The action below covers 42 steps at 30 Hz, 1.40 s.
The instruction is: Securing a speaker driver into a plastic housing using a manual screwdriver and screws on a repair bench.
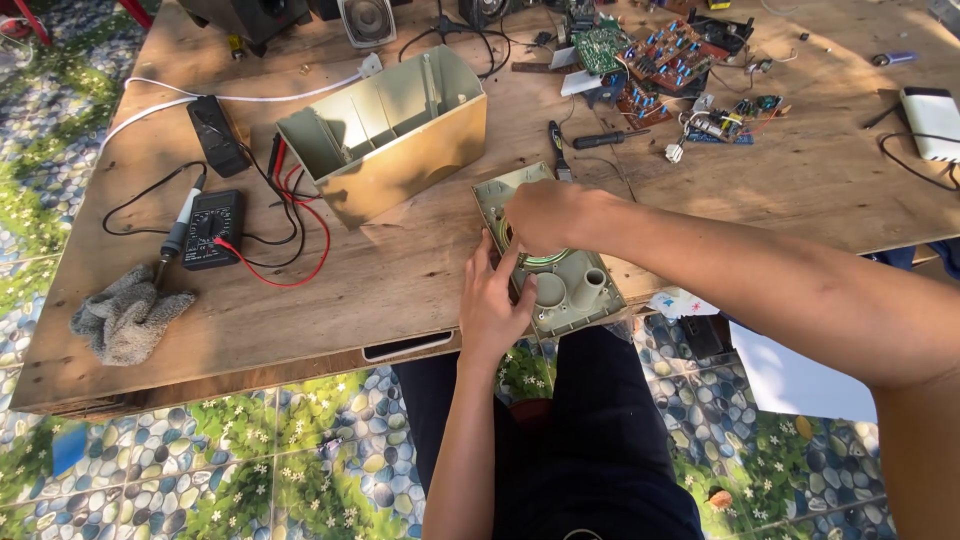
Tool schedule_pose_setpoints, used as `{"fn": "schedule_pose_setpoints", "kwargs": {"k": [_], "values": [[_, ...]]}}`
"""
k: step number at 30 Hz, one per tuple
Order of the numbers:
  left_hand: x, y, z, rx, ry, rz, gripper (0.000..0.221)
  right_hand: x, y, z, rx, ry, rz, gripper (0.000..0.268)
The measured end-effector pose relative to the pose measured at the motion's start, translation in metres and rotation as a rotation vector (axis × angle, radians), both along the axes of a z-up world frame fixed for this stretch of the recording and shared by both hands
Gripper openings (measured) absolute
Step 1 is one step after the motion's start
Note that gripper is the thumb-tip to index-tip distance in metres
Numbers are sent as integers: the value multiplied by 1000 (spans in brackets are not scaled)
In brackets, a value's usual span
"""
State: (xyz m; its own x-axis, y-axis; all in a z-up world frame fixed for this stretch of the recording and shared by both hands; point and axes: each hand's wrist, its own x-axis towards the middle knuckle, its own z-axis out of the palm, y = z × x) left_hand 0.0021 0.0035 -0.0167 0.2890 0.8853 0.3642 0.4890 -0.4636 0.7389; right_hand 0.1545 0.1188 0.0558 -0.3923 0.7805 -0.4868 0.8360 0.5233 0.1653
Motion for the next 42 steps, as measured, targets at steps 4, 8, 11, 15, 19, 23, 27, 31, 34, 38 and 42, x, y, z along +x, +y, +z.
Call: {"fn": "schedule_pose_setpoints", "kwargs": {"k": [4,8,11,15,19,23,27,31,34,38,42], "values": [[1,3,-5,36,17,-3,56,-10,-24,23,36,-44,139,39],[3,6,-10,-24,3,-26,58,-9,-29,22,78,9,107,31],[2,4,-4,-32,4,-19,56,-6,-33,15,102,57,80,24],[3,6,-9,-13,30,-4,50,-1,-36,4,132,120,49,14],[0,5,-9,6,-24,-26,56,-8,-23,-3,167,49,93,17],[3,13,-25,6,-26,-32,62,-22,-62,25,316,4,514,20],[7,22,-47,26,-27,-60,57,-20,-51,24,448,32,742,26],[2,9,-17,16,-28,-49,57,-29,-32,18,207,66,237,28],[1,4,-16,64,-3,-12,57,-23,-5,-16,198,31,38,35],[5,15,-39,102,-33,-16,55,-28,-31,15,181,-2,184,36],[1,11,-25,88,-40,-32,54,-29,-63,41,258,-130,547,30]]}}
